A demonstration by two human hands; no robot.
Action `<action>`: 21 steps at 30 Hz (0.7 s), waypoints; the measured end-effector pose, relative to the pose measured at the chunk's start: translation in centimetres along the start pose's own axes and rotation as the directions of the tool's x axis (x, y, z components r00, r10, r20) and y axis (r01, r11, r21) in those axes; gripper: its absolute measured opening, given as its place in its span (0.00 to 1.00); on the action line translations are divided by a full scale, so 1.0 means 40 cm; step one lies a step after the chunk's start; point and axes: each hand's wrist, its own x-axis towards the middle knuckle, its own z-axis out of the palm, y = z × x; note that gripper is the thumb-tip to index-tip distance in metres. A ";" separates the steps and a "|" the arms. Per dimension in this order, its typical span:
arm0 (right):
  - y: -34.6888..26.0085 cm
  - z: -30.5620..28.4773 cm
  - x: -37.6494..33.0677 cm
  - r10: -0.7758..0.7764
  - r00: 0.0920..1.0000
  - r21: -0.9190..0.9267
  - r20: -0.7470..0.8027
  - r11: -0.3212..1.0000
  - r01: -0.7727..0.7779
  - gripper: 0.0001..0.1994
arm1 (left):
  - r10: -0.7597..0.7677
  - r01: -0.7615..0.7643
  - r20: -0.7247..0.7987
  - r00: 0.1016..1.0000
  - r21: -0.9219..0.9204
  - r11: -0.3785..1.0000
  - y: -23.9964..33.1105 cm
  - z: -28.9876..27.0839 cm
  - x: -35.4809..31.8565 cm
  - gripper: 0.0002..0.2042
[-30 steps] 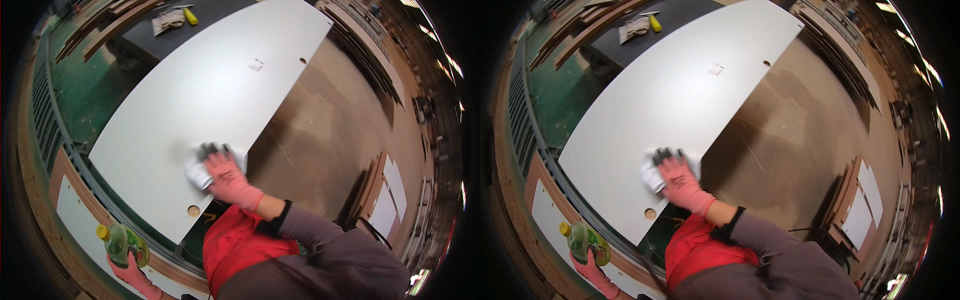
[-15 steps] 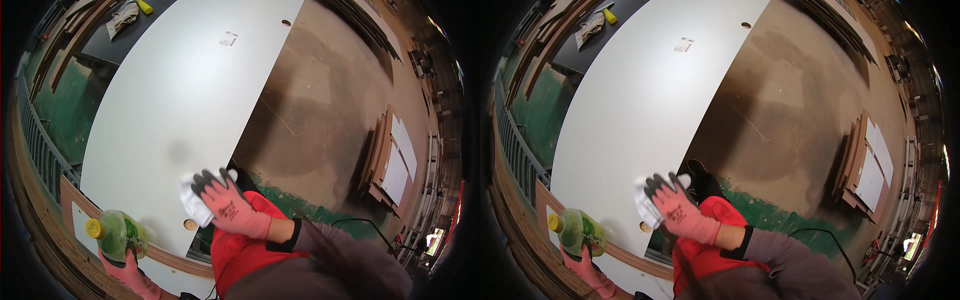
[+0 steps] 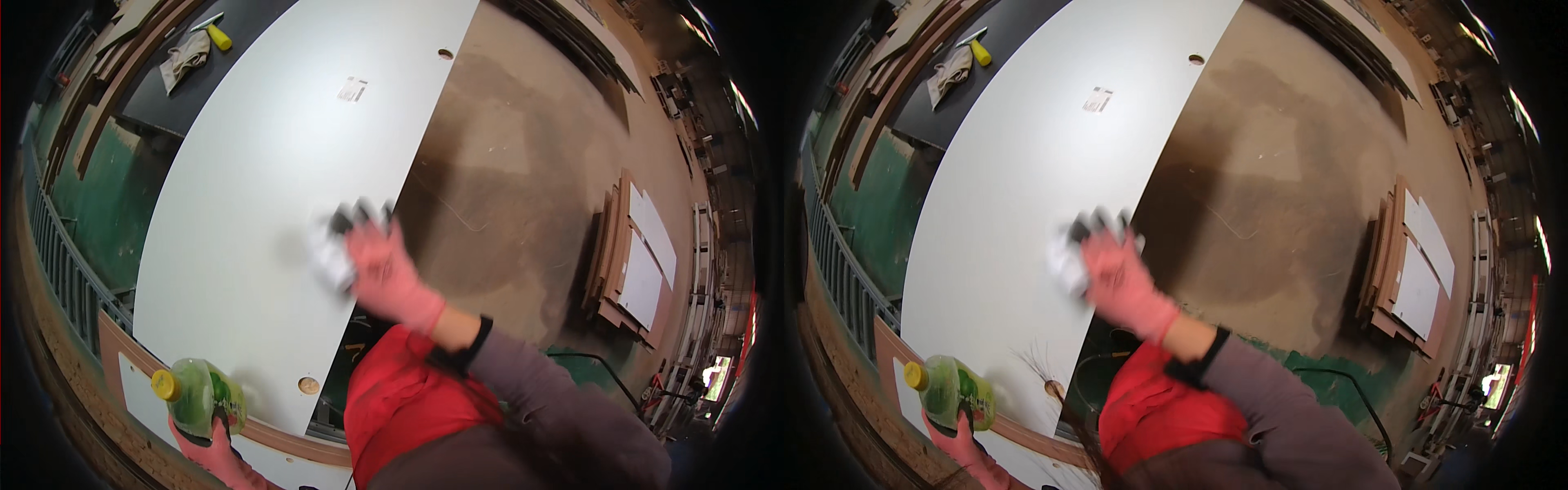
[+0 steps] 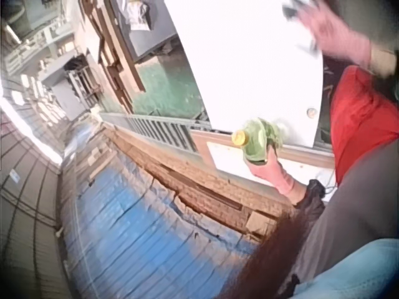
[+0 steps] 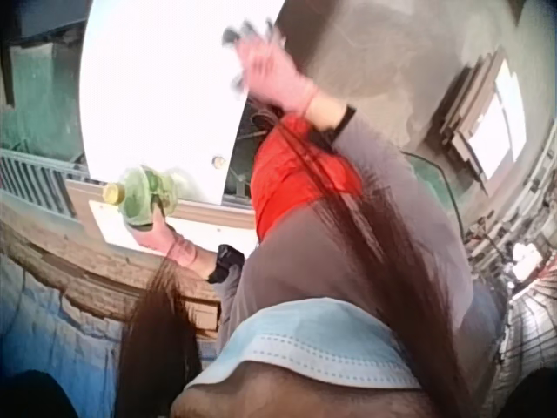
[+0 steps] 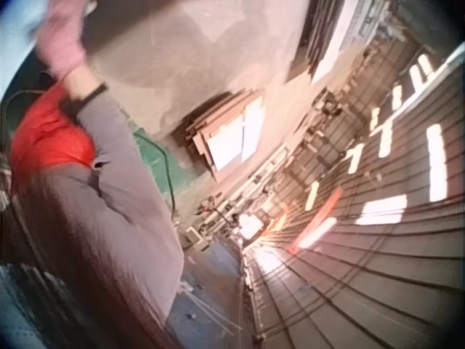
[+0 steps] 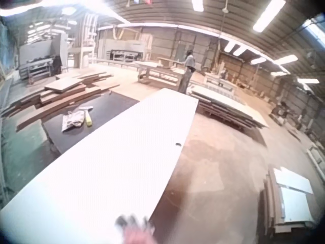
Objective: Scraping and cleaning a large furniture board with liquid and a cloth in a factory setting.
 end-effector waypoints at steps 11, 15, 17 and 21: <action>0.101 0.017 0.102 -0.153 0.923 0.116 -0.352 0.972 0.206 0.23 | -0.136 0.133 -0.007 0.991 -0.163 0.978 -0.032 -0.023 -0.017 0.33; -0.224 0.112 -0.119 -0.484 0.854 0.529 -0.191 0.682 0.504 0.28 | 0.099 -0.098 0.021 0.995 -0.037 0.994 -0.090 -0.032 0.034 0.31; -0.246 0.098 -0.124 -0.621 0.779 0.427 -0.086 0.683 0.592 0.29 | 0.137 -0.135 0.038 0.990 -0.062 0.989 -0.078 -0.035 0.049 0.31; -0.075 0.021 -0.002 -0.413 0.908 0.495 0.073 0.805 0.326 0.18 | 0.191 -0.183 -0.042 0.981 0.145 0.972 0.129 0.035 0.001 0.20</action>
